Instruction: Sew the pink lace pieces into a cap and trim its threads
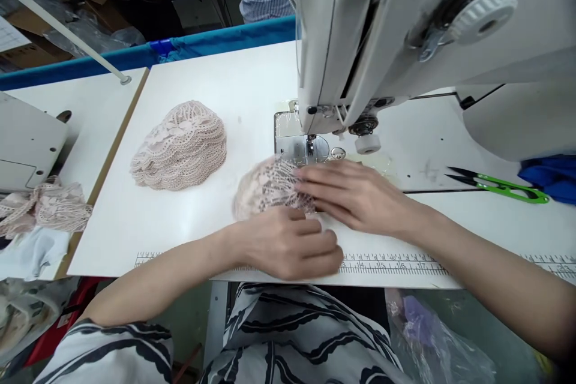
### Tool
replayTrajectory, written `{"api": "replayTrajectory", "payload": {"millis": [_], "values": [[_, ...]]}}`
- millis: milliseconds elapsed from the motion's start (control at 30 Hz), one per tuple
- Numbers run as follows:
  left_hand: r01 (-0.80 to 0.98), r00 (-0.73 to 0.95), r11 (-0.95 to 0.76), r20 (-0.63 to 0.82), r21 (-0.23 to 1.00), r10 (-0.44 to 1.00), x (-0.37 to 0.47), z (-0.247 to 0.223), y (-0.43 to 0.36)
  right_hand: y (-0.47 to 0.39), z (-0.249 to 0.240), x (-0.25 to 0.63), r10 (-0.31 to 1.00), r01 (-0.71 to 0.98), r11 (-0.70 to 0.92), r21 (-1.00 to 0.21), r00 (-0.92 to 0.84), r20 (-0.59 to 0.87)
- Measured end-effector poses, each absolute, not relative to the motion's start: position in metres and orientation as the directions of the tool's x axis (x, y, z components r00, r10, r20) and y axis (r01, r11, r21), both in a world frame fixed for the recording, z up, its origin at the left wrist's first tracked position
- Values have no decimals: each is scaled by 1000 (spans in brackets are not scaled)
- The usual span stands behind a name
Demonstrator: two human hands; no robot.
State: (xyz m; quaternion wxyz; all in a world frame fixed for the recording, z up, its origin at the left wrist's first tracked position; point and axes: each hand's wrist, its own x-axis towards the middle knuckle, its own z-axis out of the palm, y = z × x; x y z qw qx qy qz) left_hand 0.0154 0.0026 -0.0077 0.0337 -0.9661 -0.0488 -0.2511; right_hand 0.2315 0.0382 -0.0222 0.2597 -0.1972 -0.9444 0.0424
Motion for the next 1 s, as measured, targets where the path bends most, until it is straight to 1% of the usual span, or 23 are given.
{"api": "replayTrajectory", "payload": {"millis": [33, 67, 100, 133, 200, 233, 267, 367, 533, 600, 667, 700, 733, 767, 800, 867, 900, 933, 967, 1000], "values": [[112, 830, -991, 555, -74, 53, 15, -7, 2, 37, -23, 230, 354, 284, 934, -216, -813, 462], [185, 787, -977, 612, -103, 84, 14, -6, 3, 36, -23, 230, 326, 238, 941, -238, -826, 459], [318, 758, -941, 627, -113, 181, 12, -5, 6, 36, -22, 230, 308, 209, 945, -251, -827, 470], [473, 727, -874, 608, -109, 318, 9, -5, 9, 36, -21, 232, 302, 195, 946, -258, -819, 488], [712, 652, -692, 476, -116, 591, 5, -6, 16, 39, -19, 236, 311, 198, 944, -264, -800, 513], [772, 614, -623, 402, -126, 679, 3, -7, 18, 40, -18, 238, 323, 208, 940, -269, -797, 511], [799, 592, -586, 346, -134, 728, 3, -8, 19, 41, -17, 241, 334, 219, 937, -273, -797, 504], [821, 565, -563, 286, -98, 774, 3, -10, 18, 44, -15, 245, 362, 252, 926, -282, -809, 464], [873, 443, -476, 241, 102, 863, 5, -12, 21, 44, -15, 246, 355, 263, 931, -255, -816, 455], [852, 447, -497, 266, 163, 854, 4, -12, 22, 44, -15, 245, 355, 284, 934, -216, -806, 474], [807, 472, -555, 346, 199, 811, 4, -12, 23, 41, -16, 243, 384, 351, 922, -164, -768, 512], [780, 480, -587, 395, 217, 783, 4, -12, 22, 39, -16, 241, 421, 400, 902, -163, -733, 534], [751, 484, -617, 440, 235, 756, 4, -12, 22, 37, -16, 239, 482, 453, 869, -199, -685, 547], [720, 487, -646, 480, 252, 730, 5, -12, 20, 35, -15, 237, 564, 499, 820, -280, -626, 539], [690, 490, -673, 514, 265, 704, 6, -11, 19, 32, -15, 235, 659, 524, 752, -401, -564, 498], [646, 498, -716, 566, 265, 658, 7, -9, 16, 28, -14, 231, 818, 489, 552, -676, -475, 324], [634, 501, -730, 584, 255, 639, 8, -8, 14, 27, -13, 229, 859, 444, 441, -780, -462, 223], [629, 506, -739, 596, 240, 624, 9, -8, 13, 26, -13, 228, 874, 399, 353, -846, -463, 146], [629, 514, -745, 600, 221, 612, 9, -7, 12, 26, -13, 227, 877, 367, 301, -880, -470, 104], [633, 528, -749, 599, 195, 602, 10, -7, 12, 26, -14, 227, 875, 352, 293, -889, -473, 101]]}}
